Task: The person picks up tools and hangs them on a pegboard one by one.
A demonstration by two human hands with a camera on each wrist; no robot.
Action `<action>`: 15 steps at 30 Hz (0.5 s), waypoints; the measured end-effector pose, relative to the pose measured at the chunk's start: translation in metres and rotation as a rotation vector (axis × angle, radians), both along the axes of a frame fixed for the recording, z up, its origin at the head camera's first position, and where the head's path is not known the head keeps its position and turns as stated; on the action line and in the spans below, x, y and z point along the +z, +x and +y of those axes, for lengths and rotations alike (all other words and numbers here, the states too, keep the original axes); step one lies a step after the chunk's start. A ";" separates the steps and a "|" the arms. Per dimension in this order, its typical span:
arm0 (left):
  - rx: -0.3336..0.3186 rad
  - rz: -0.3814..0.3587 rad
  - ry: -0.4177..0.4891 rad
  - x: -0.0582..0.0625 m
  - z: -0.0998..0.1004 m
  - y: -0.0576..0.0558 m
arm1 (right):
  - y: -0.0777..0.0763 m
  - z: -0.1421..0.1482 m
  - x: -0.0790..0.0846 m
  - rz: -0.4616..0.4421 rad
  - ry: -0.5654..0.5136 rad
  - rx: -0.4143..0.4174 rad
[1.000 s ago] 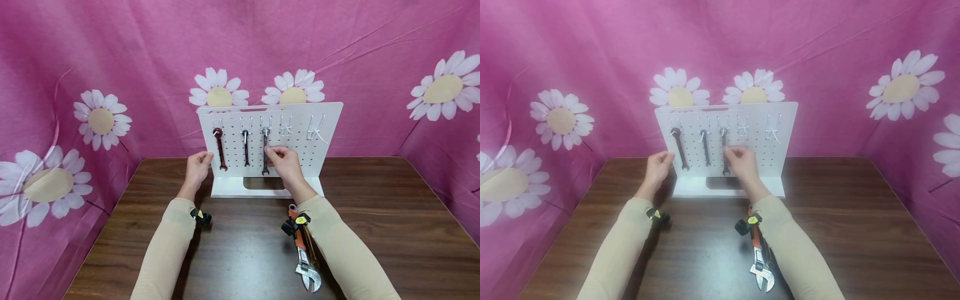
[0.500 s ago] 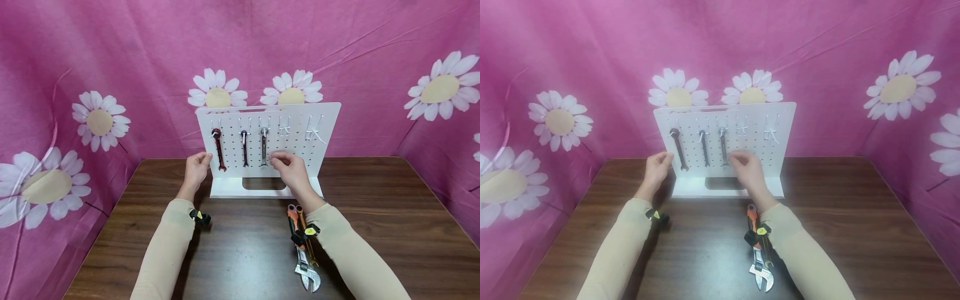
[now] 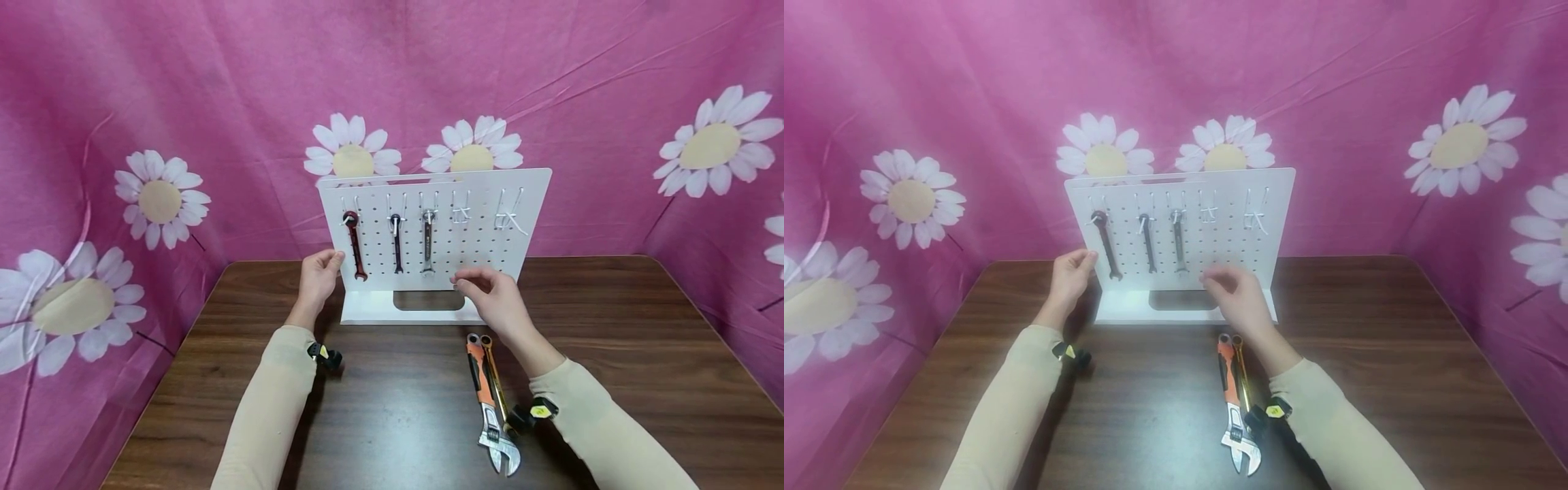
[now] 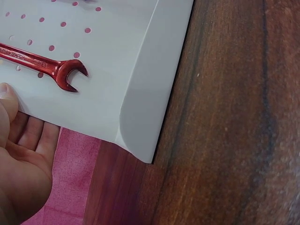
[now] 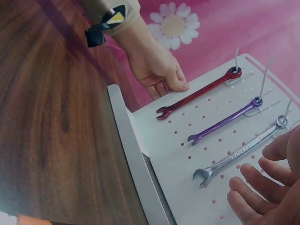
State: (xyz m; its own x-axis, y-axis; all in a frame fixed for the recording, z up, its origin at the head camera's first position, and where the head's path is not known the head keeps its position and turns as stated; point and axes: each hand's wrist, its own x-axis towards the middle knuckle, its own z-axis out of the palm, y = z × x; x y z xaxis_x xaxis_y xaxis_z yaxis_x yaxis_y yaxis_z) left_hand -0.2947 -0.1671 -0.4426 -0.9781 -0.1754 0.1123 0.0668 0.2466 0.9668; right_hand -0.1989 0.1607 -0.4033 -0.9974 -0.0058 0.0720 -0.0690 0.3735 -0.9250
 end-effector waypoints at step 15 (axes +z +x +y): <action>-0.001 0.014 0.016 -0.002 -0.001 -0.001 | 0.025 0.015 -0.004 -0.001 -0.047 0.037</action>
State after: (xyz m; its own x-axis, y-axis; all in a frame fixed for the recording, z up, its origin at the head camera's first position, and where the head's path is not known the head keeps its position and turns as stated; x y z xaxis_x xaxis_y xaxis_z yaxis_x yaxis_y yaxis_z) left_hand -0.2954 -0.1681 -0.4443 -0.9766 -0.1764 0.1229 0.0803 0.2313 0.9696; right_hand -0.1735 0.1752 -0.4075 -0.9967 -0.0390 0.0718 -0.0807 0.3269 -0.9416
